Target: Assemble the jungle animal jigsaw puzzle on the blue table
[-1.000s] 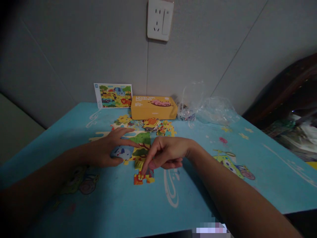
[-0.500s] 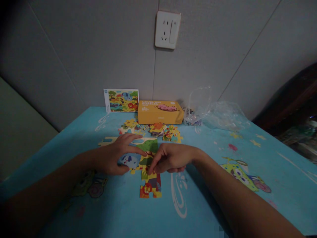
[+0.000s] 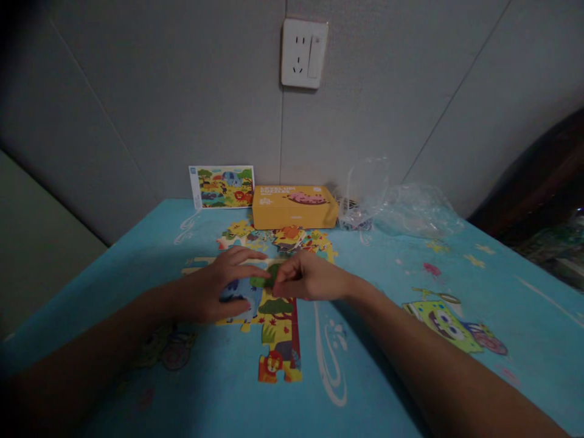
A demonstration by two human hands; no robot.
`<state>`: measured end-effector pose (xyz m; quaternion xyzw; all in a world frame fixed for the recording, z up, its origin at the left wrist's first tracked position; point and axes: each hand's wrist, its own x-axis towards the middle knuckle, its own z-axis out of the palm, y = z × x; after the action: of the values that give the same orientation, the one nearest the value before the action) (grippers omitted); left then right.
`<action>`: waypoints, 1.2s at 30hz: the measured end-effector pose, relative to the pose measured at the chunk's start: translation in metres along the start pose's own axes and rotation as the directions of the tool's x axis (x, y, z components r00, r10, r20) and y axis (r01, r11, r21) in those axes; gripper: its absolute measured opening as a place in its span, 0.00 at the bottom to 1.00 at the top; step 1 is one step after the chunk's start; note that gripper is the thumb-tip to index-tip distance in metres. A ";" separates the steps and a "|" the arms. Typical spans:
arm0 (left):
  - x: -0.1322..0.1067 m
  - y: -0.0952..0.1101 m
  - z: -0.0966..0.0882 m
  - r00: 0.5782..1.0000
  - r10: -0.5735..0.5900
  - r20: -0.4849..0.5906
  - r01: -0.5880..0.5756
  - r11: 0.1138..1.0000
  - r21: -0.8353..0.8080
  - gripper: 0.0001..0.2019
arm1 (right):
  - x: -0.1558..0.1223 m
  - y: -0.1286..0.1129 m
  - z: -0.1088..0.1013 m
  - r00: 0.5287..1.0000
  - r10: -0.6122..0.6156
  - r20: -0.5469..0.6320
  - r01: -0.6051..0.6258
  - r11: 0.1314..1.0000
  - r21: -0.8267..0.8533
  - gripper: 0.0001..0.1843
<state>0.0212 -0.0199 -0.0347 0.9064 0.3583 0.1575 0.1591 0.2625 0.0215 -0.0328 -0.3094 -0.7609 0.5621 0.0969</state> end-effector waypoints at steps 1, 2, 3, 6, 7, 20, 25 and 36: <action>0.002 -0.003 0.002 0.998 -0.023 -0.060 0.023 1.000 0.004 0.22 | 0.002 0.001 0.000 0.991 -0.048 -0.127 0.047 0.999 -0.014 0.17; 0.004 -0.007 0.004 0.990 -0.059 -0.128 0.062 0.998 0.024 0.21 | 0.004 0.002 -0.001 0.963 -0.081 -0.257 0.071 0.996 -0.047 0.18; 0.006 -0.011 0.006 0.974 -0.104 -0.204 0.117 0.992 0.055 0.21 | 0.005 0.004 -0.002 0.922 -0.101 -0.373 0.068 0.993 -0.100 0.18; 0.010 -0.026 0.009 0.826 -0.370 -0.425 0.455 0.883 0.116 0.24 | 0.008 0.009 -0.006 0.800 -0.150 -0.581 -0.034 0.955 -0.294 0.17; 0.011 -0.032 0.009 0.743 -0.470 -0.477 0.580 0.807 0.109 0.25 | 0.009 0.010 -0.007 0.780 -0.165 -0.603 -0.062 0.939 -0.337 0.16; 0.013 -0.052 0.003 0.594 -0.671 -0.445 0.756 0.654 0.022 0.23 | 0.009 0.011 0.002 0.838 -0.194 -0.511 -0.054 0.901 -0.431 0.15; 0.012 -0.054 0.004 0.587 -0.594 -0.550 0.688 0.724 -0.049 0.21 | 0.010 0.008 0.006 0.864 -0.199 -0.463 -0.029 0.897 -0.440 0.14; 0.014 -0.039 0.002 0.521 -0.334 -0.785 0.321 0.929 -0.182 0.09 | 0.010 0.007 0.010 0.891 -0.174 -0.420 -0.017 0.910 -0.414 0.19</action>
<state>0.0084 0.0170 -0.0500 0.6509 0.5533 0.5196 0.0128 0.2521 0.0202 -0.0450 -0.4120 -0.8301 0.3003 0.2261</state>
